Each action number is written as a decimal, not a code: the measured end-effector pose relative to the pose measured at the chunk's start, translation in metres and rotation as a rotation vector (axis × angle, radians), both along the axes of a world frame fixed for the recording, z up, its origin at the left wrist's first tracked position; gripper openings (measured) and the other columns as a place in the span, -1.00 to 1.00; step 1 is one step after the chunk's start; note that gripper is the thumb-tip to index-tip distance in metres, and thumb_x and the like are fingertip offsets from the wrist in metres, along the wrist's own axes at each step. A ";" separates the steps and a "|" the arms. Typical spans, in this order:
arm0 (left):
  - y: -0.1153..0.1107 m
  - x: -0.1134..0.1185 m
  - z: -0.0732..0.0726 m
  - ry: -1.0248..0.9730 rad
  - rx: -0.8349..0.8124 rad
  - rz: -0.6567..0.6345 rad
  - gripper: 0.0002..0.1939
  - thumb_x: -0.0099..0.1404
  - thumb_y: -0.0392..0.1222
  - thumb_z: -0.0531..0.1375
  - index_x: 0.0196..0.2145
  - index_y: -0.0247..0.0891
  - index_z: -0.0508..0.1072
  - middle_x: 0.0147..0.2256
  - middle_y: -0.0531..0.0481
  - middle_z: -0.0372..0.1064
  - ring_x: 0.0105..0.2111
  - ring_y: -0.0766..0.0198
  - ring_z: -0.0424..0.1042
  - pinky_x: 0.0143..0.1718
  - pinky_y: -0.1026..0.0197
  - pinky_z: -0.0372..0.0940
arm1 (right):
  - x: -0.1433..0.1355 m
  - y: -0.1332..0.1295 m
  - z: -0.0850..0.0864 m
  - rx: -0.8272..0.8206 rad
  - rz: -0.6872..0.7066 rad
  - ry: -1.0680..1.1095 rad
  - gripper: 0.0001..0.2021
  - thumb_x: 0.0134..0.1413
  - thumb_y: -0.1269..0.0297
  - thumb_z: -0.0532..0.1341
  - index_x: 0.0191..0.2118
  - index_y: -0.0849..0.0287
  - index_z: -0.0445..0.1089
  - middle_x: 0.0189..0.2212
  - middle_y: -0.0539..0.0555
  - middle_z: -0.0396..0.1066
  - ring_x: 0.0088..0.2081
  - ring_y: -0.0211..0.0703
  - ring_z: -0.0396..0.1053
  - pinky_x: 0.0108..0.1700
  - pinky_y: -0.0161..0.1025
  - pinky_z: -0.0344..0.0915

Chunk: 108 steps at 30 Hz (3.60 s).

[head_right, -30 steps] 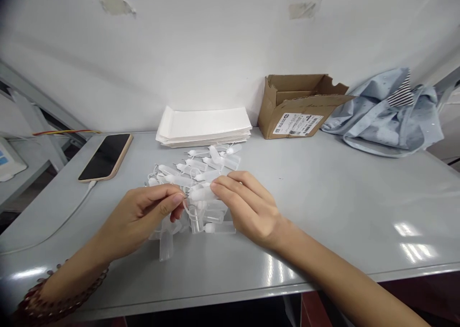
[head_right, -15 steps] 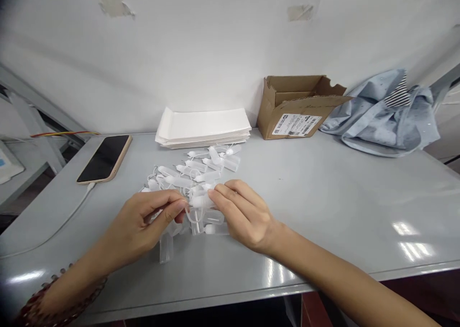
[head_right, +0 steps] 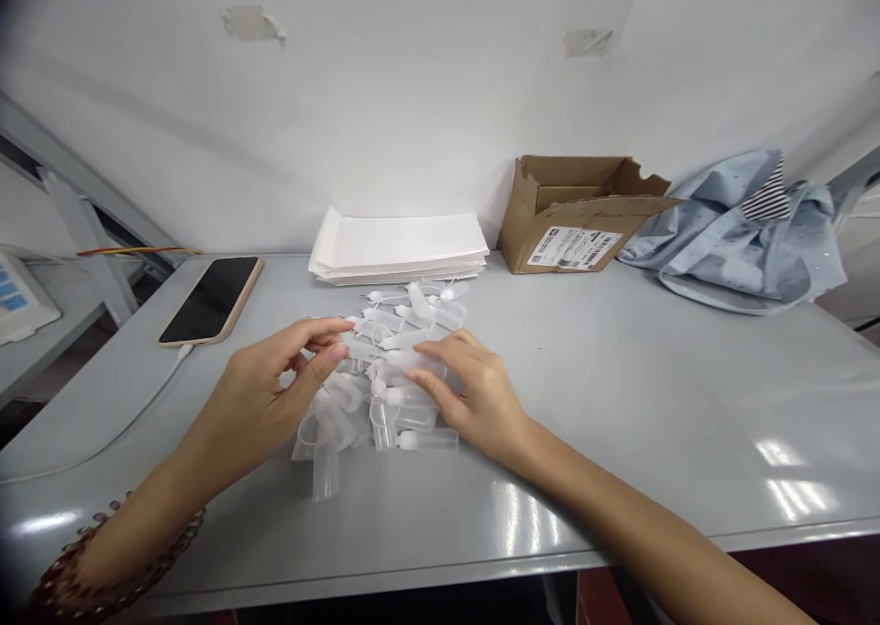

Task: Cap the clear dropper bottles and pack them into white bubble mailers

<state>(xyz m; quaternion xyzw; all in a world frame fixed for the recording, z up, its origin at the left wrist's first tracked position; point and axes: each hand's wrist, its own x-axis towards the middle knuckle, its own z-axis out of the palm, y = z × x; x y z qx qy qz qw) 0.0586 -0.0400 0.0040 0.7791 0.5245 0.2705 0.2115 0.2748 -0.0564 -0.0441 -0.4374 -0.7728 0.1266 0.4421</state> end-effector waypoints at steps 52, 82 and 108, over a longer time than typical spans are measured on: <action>-0.004 0.004 -0.003 -0.059 -0.017 0.069 -0.71 0.33 -0.01 0.08 -0.08 -0.17 0.42 -0.35 0.06 0.45 -0.49 0.33 0.31 -0.53 0.31 0.20 | 0.026 0.023 0.015 -0.255 -0.322 0.216 -0.76 0.11 0.12 0.21 -0.20 0.15 0.50 -0.39 0.07 0.49 -0.36 -0.15 0.32 -0.38 -0.25 0.23; -0.006 0.007 0.007 -0.522 -0.340 0.098 -0.94 0.10 -0.17 0.33 -0.45 -0.18 0.59 -0.53 0.08 0.51 -0.52 0.37 0.44 -0.52 0.44 0.33 | 0.004 -0.001 0.032 -0.941 0.228 1.046 -0.74 0.13 0.15 0.22 -0.49 0.17 0.47 -0.48 0.01 0.38 -0.43 -0.30 0.17 -0.25 -0.29 0.15; -0.008 0.002 0.005 -0.264 0.029 -0.138 -0.91 0.28 -0.24 0.19 -0.32 -0.17 0.53 -0.33 0.09 0.52 -0.36 0.32 0.43 -0.33 0.29 0.29 | 0.004 -0.009 0.028 -0.804 0.110 0.684 -0.79 0.11 0.10 0.23 -0.38 0.12 0.49 -0.51 -0.02 0.40 -0.37 -0.24 0.23 -0.23 -0.24 0.12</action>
